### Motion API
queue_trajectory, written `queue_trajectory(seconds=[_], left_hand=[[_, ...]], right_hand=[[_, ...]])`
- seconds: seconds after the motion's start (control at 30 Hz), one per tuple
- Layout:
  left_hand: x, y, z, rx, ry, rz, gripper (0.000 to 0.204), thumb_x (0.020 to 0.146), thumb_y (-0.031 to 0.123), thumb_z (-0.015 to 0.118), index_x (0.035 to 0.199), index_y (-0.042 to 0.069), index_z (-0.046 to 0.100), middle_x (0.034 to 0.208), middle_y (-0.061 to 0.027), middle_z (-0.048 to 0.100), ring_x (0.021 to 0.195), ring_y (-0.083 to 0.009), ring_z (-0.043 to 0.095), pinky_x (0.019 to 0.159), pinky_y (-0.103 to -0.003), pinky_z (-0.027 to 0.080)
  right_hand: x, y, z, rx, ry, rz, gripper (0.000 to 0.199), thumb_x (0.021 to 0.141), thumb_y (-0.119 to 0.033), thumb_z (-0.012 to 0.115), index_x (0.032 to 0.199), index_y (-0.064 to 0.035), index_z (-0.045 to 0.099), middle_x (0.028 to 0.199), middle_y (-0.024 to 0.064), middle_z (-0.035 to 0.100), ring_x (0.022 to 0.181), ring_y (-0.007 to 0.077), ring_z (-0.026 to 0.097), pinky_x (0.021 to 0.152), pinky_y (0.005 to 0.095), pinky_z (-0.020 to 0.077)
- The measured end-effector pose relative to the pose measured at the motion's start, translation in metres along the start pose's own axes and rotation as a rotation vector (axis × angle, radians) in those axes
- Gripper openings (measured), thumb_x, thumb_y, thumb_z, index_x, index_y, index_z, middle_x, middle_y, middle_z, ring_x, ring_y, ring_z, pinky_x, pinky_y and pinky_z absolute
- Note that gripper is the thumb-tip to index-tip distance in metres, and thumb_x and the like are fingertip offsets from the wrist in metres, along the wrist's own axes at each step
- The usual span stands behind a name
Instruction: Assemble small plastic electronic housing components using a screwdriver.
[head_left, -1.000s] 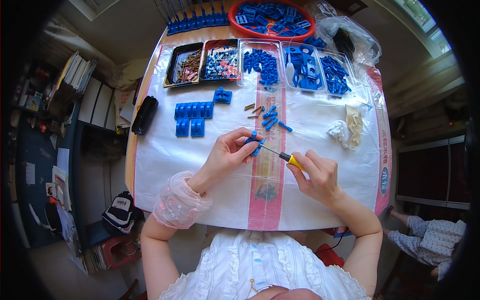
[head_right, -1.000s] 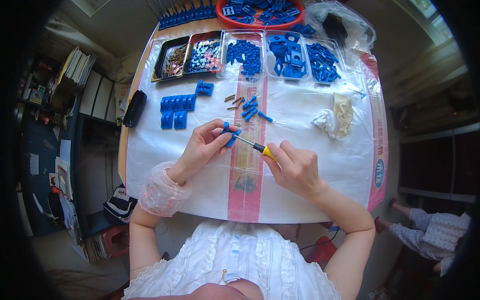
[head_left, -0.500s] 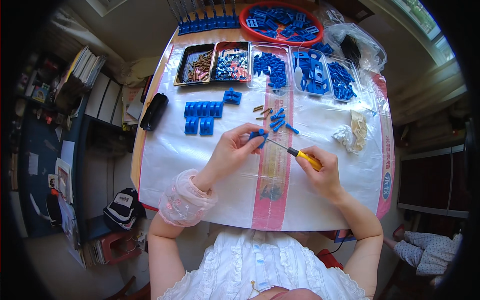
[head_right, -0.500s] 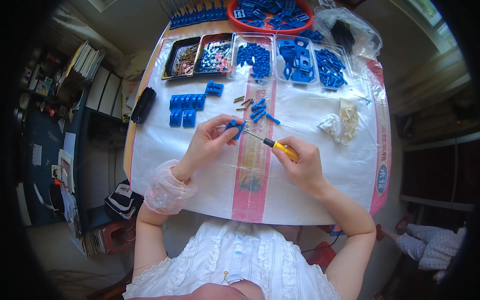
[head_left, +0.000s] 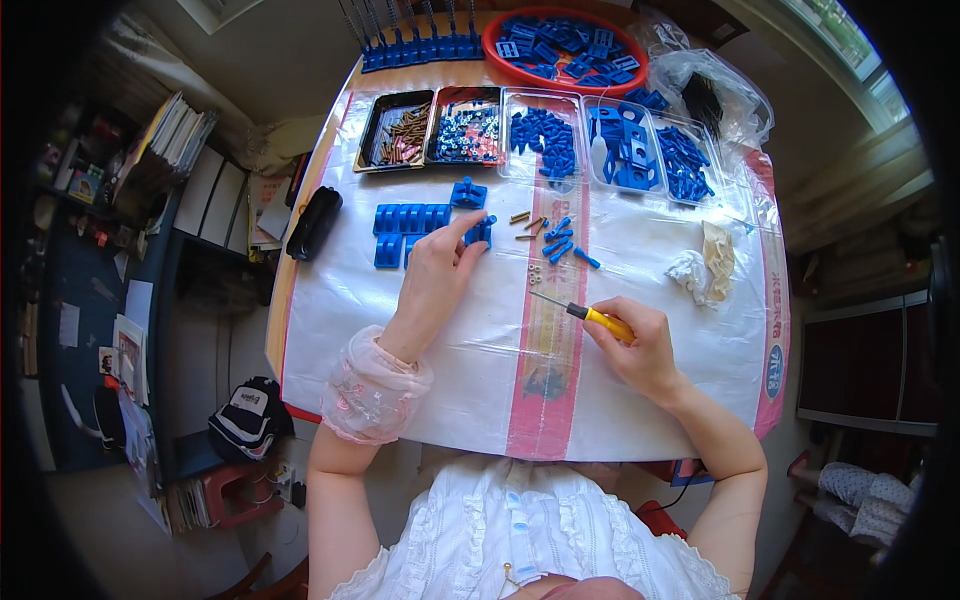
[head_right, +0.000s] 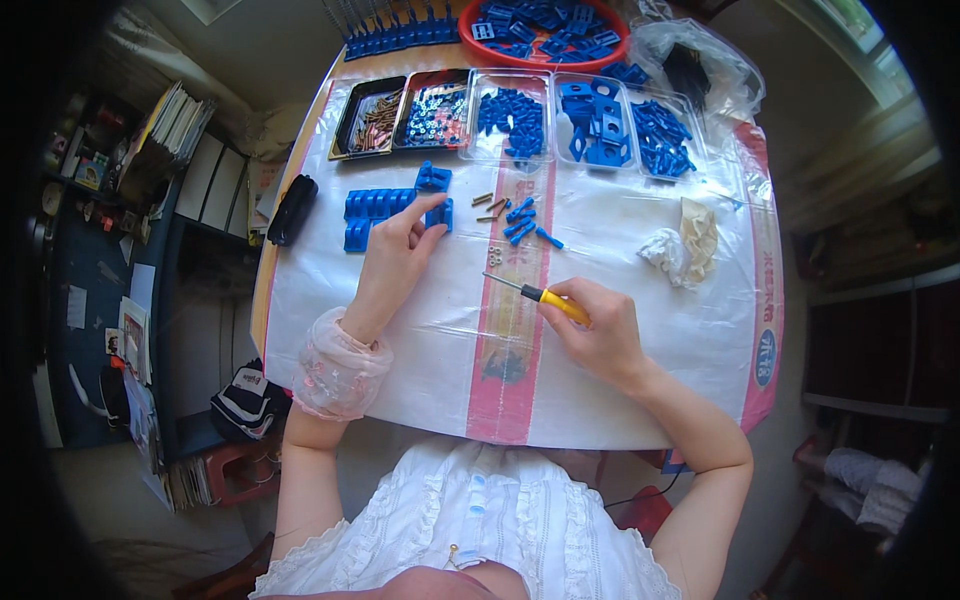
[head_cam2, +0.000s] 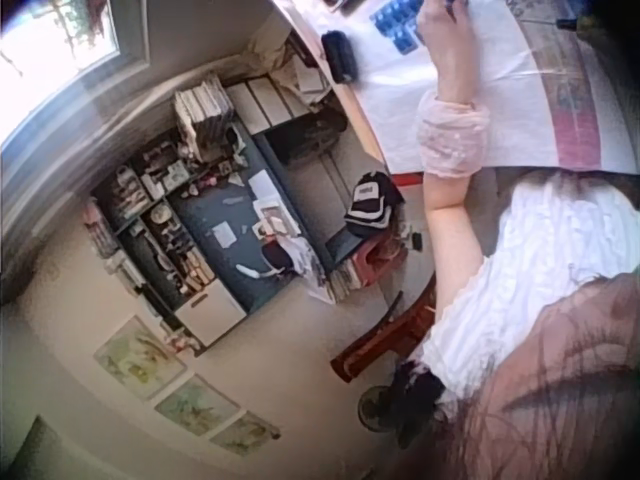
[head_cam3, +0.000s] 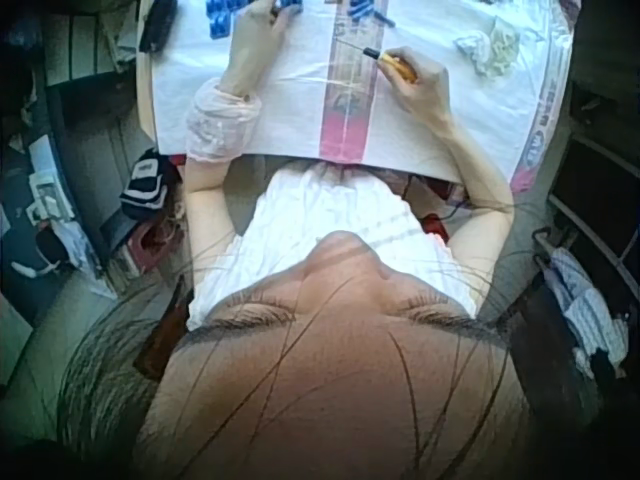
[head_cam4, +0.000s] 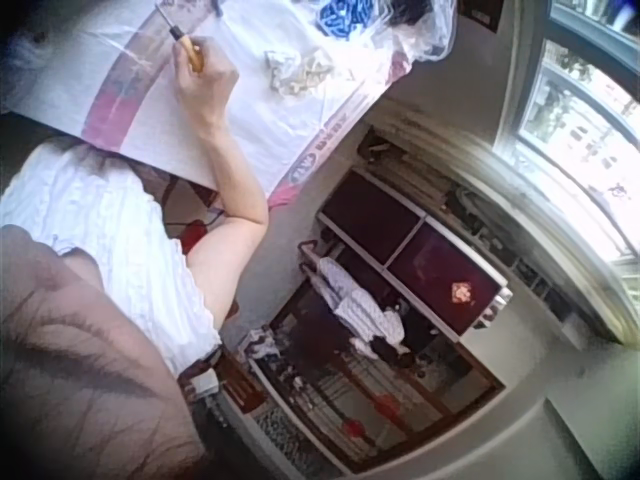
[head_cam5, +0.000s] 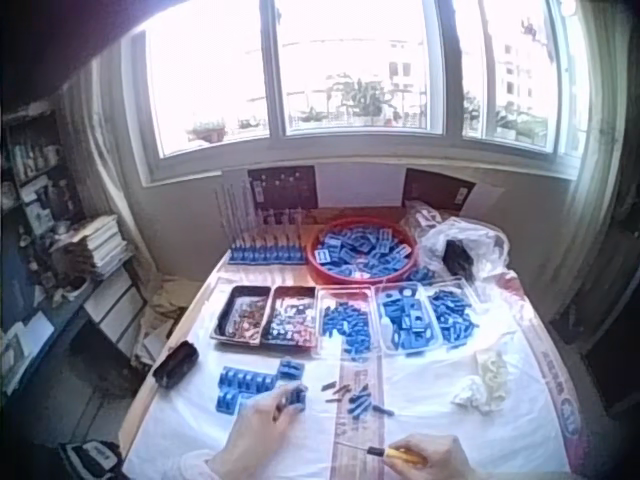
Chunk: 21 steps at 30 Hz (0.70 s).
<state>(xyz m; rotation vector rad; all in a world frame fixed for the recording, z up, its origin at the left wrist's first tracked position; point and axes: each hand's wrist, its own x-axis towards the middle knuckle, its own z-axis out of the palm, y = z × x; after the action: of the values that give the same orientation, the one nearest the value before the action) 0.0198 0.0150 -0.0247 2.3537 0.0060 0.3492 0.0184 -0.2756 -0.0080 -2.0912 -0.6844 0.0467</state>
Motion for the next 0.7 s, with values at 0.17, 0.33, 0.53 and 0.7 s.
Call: queue_trajectory(seconds=[0.17, 0.33, 0.53, 0.7], left_hand=[[0.0020, -0.0003, -0.0003, 0.080, 0.116, -0.001, 0.037, 0.088, 0.006, 0.075, 0.122, 0.003, 0.061, 0.069, -0.0107, 0.061, 0.057, -0.0220, 0.060, 0.057, -0.034, 0.049], [-0.0013, 0.0021, 0.0009, 0.019, 0.131, -0.069, 0.035, 0.086, 0.006, 0.078, 0.108, 0.001, 0.051, 0.071, -0.0087, 0.061, 0.055, -0.0173, 0.059, 0.055, -0.030, 0.048], [-0.0010, 0.0069, 0.0028, -0.184, 0.063, -0.190, 0.047, 0.086, 0.006, 0.077, 0.118, 0.000, 0.043, 0.088, -0.0113, 0.066, 0.064, -0.0169, 0.064, 0.059, -0.030, 0.052], [-0.0003, 0.0078, 0.0026, -0.159, 0.079, -0.120, 0.050, 0.086, 0.004, 0.076, 0.123, -0.001, 0.043, 0.112, -0.0187, 0.065, 0.070, -0.0195, 0.067, 0.068, -0.034, 0.054]], right_hand=[[-0.0005, 0.0006, 0.0021, -0.010, -0.025, -0.019, 0.015, 0.085, -0.010, 0.077, 0.095, -0.0008, 0.069, 0.082, 0.0141, 0.071, 0.068, 0.0275, 0.069, 0.060, 0.0340, 0.0526], [-0.0004, 0.0026, 0.0035, -0.024, -0.028, -0.036, 0.015, 0.085, -0.010, 0.077, 0.094, -0.0007, 0.069, 0.083, 0.0139, 0.071, 0.068, 0.0279, 0.070, 0.060, 0.0343, 0.0529], [-0.0015, 0.0043, 0.0053, -0.029, -0.033, -0.051, 0.016, 0.084, -0.011, 0.077, 0.093, -0.0009, 0.069, 0.082, 0.0133, 0.071, 0.068, 0.0282, 0.069, 0.060, 0.0349, 0.0527], [-0.0007, 0.0032, 0.0040, -0.040, -0.030, -0.057, 0.016, 0.084, -0.012, 0.077, 0.093, -0.0013, 0.069, 0.082, 0.0129, 0.071, 0.068, 0.0283, 0.069, 0.060, 0.0350, 0.0527]])
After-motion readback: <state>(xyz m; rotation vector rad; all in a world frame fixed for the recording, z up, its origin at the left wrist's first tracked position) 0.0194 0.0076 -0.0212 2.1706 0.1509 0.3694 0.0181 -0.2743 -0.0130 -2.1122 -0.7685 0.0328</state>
